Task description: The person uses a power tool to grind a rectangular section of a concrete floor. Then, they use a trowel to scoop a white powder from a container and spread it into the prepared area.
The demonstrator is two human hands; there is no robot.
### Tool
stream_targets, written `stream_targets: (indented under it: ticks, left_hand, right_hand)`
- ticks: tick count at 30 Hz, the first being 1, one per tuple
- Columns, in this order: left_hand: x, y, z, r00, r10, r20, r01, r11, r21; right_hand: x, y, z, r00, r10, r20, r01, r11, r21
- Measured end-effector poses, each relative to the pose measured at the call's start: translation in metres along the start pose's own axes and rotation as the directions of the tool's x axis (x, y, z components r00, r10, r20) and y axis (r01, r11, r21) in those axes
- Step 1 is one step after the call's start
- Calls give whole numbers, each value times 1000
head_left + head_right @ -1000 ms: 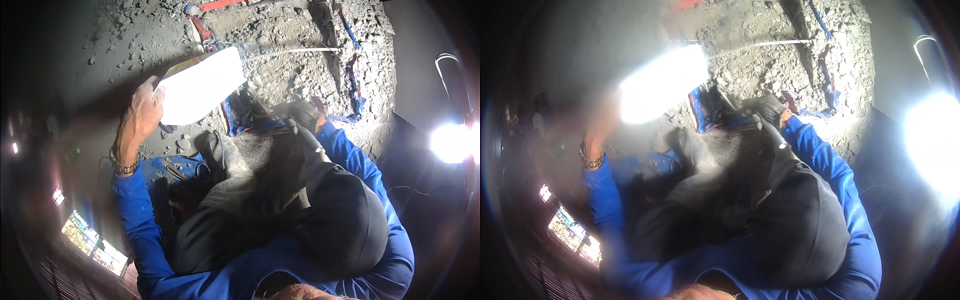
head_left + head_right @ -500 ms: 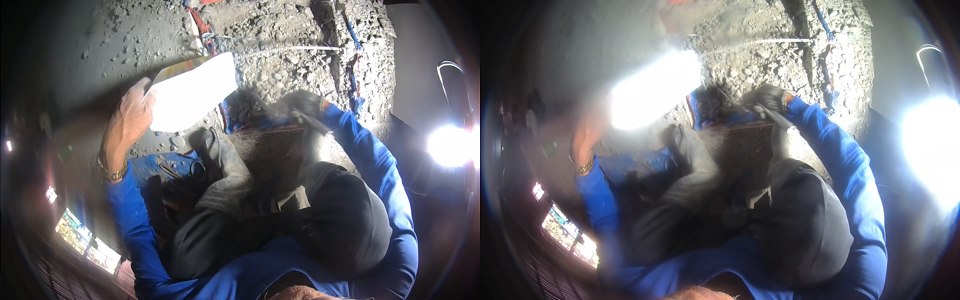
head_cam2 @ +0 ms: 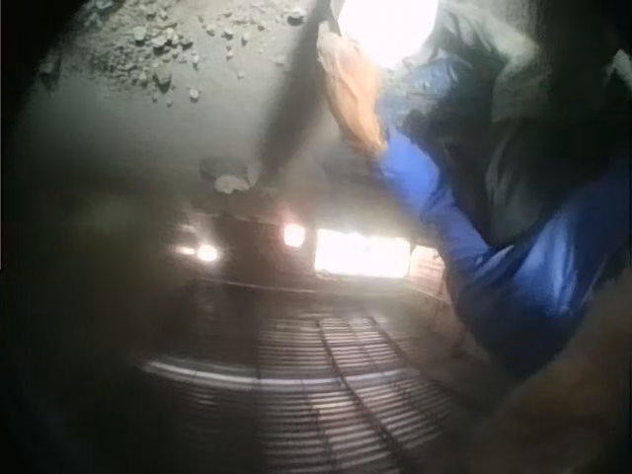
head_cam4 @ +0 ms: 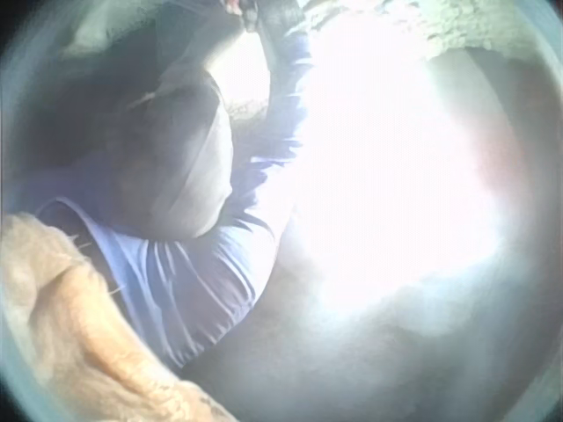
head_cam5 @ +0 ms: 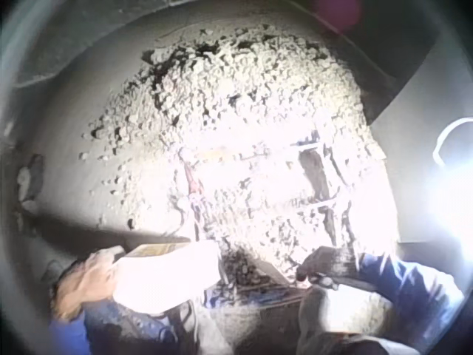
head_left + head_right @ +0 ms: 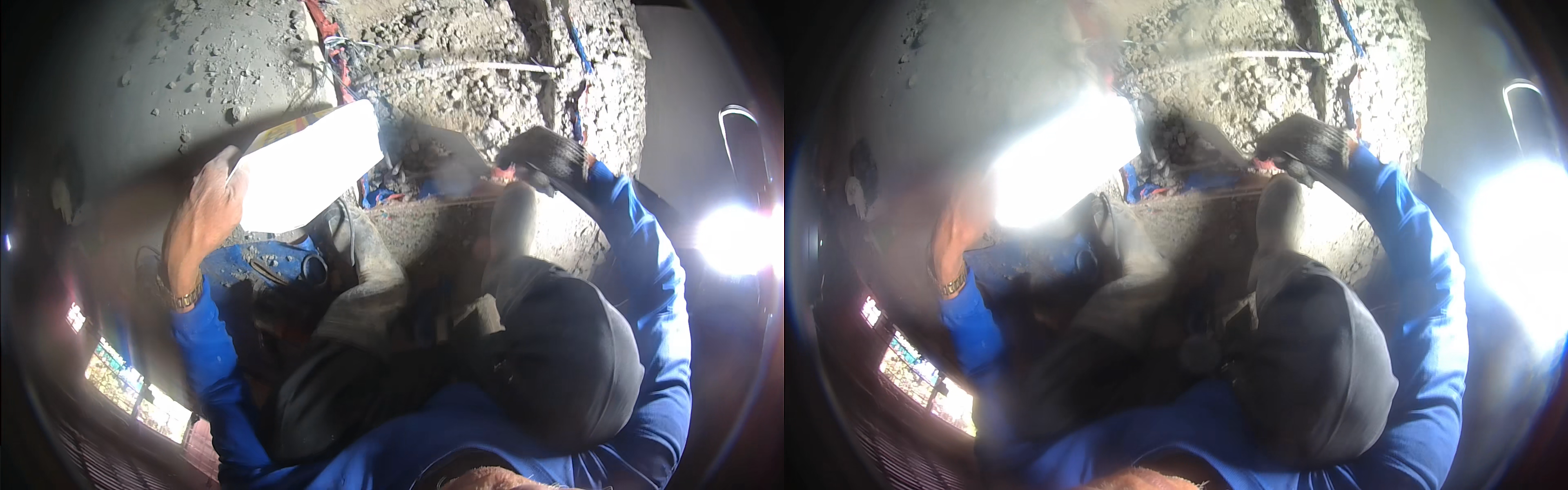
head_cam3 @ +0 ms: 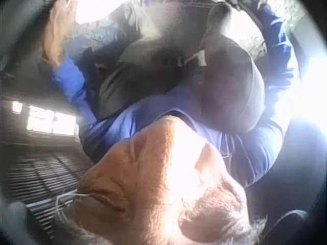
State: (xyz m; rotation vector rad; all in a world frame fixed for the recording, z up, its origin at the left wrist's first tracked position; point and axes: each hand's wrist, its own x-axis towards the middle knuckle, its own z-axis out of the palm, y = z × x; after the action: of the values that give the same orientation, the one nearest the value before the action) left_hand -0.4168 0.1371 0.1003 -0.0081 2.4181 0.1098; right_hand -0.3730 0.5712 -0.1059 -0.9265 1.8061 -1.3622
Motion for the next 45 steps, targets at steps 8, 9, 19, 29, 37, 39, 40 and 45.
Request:
stream_targets:
  ticks: [8, 9, 19, 29, 37, 39, 40, 45]
  left_hand:
    - [-7, 10, 13, 995, 63, -77, -62, 998, 10]
    - [5, -1, 16, 996, 79, -39, -79, 997, 1]
    - [12, -24, 21, 994, -79, 80, 78, 997, 23]
    - [-1, -17, 17, 995, -48, 86, 54, 996, -76]
    - [-3, -2, 10, 978, -58, 202, 81, 991, -110]
    - [9, 7, 7, 984, 33, 173, -13, 993, -115]
    - [12, 1, 21, 993, 75, 89, -68, 995, -79]
    - [6, 9, 24, 985, 86, 149, -58, 981, -183]
  right_hand:
    - [60, 56, 12, 876, 388, 287, -321, 913, -253]
    - [25, 47, -7, 818, 542, 195, -507, 838, -203]
    - [38, 39, 17, 989, 149, -21, -149, 989, -22]
    - [2, 50, 41, 571, 793, -211, -778, 605, 170]
    - [44, 4, 53, 988, 106, -116, -139, 936, -325]
    - [67, 32, 65, 903, 419, -94, -428, 859, -280]
    - [71, 45, 68, 874, 480, -67, -467, 797, -383]
    - [46, 83, 64, 662, 746, -72, -745, 665, 44]
